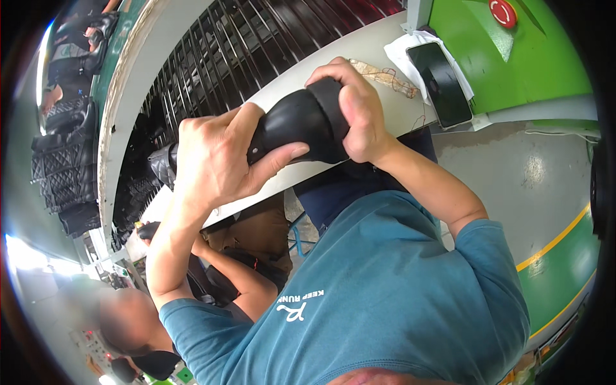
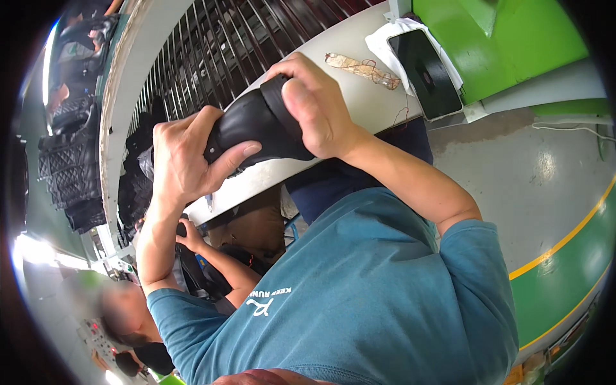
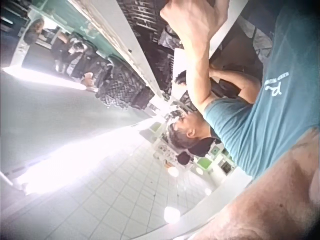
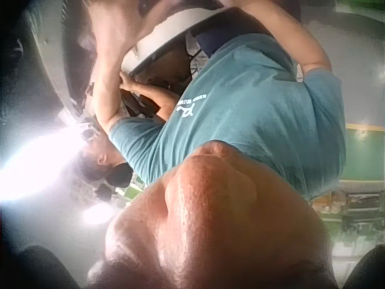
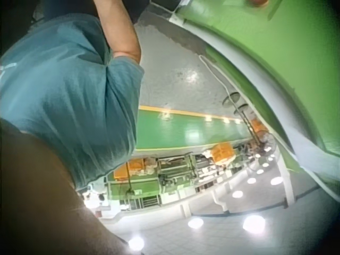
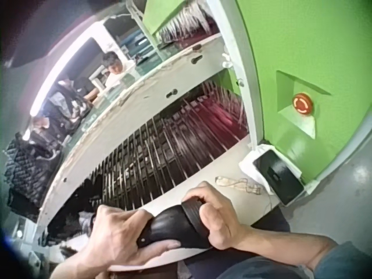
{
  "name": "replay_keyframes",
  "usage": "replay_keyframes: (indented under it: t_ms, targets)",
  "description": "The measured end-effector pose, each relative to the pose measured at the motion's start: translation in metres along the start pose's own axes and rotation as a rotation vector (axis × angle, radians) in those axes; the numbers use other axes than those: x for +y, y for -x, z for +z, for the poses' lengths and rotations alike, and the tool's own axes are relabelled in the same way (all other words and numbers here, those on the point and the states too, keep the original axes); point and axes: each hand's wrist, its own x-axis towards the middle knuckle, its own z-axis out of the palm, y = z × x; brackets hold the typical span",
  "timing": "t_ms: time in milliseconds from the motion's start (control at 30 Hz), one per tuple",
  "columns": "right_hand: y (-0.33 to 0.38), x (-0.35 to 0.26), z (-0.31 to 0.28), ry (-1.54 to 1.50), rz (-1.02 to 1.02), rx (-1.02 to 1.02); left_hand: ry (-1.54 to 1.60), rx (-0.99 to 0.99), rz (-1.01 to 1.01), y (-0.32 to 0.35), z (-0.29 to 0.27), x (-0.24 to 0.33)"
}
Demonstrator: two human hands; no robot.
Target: Inspecting and assembling black boots on a manufacturing line.
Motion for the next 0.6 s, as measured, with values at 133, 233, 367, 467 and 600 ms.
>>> replay_keyframes:
  t_ms: [133, 233, 367, 467, 600]
  targets:
    - [-0.004, -0.006, 0.000, 0.067, -0.087, -0.008, 0.009, 0.012, 0.007, -0.001, 0.002, 0.004]
    - [-0.005, -0.009, -0.005, 0.078, -0.063, -0.021, 0.013, 0.021, 0.007, -0.004, 0.004, 0.003]
    - [-0.008, -0.002, 0.004, 0.041, -0.151, 0.116, -0.001, 0.049, 0.021, -0.007, 0.004, 0.008]
    - [-0.014, -0.002, 0.002, 0.018, -0.056, 0.114, 0.006, 0.067, -0.013, -0.017, 0.006, 0.006]
    - [-0.013, 0.003, 0.001, -0.090, 0.032, 0.046, 0.041, 0.035, -0.036, -0.023, 0.006, -0.001]
